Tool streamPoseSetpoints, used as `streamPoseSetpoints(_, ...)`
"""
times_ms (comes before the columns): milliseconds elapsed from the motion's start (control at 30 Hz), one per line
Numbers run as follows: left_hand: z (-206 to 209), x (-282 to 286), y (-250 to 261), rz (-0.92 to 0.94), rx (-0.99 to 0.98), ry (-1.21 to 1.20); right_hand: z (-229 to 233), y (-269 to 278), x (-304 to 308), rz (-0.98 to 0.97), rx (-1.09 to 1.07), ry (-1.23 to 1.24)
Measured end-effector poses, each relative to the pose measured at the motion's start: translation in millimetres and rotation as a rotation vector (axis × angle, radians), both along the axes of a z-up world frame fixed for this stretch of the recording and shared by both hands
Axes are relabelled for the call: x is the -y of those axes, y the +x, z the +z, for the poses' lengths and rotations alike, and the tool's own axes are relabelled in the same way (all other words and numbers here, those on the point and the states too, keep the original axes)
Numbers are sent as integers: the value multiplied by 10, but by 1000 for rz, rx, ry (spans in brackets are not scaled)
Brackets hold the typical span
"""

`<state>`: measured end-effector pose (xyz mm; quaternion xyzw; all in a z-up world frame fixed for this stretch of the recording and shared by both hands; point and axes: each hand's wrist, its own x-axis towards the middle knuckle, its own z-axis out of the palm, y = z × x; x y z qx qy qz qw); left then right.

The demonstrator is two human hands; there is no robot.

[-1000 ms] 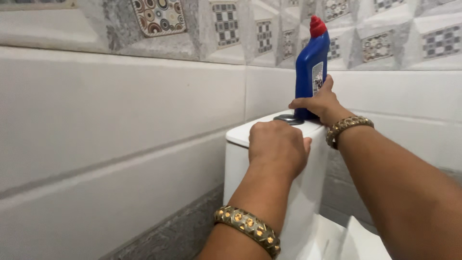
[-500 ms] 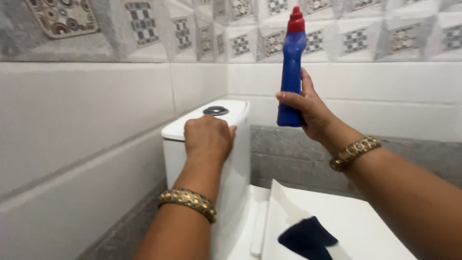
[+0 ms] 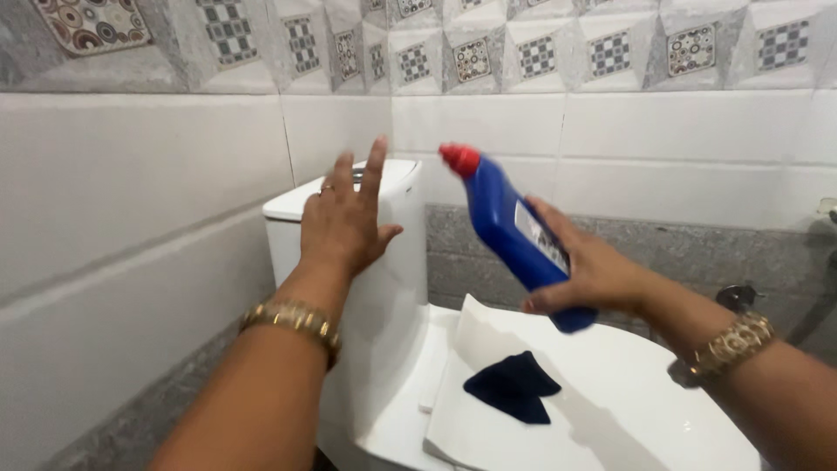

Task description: The person scrubs the inside of a toilet bowl with a pink brush and rinses it with a handheld bidet sprayer. They then wipe the toilet tank and seat with a dark cloth and apply blue cleaning liquid to the exterior surfaces.

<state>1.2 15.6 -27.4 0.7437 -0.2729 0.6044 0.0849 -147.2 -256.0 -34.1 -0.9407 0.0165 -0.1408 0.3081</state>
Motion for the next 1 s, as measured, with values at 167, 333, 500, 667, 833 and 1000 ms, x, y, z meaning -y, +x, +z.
streamPoseSetpoints(167, -372, 311, -566, -86, 10, 278, -198, -387, 145, 309, -151, -131)
streamPoseSetpoints(333, -376, 639, -1064, 41, -580, 314, -235, -704, 308, 373, -38, -398)
streamPoseSetpoints(500, -289, 1014, -1509, 68, -924, 200, -361, -972, 639, 169, 9, -721)
streamPoseSetpoints(667, -254, 1428, -1761, 26, -1122, 177, -543, -1217, 1083, 166, 327, -869)
streamPoseSetpoints(833, -528, 1806, -1935, -157, -604, 31, -638, -1477, 1346, 11, 321, -846)
streamPoseSetpoints(1000, -648, 2056, -1940, -157, -368, 83, -649, -1687, 1356, -10, 249, -761)
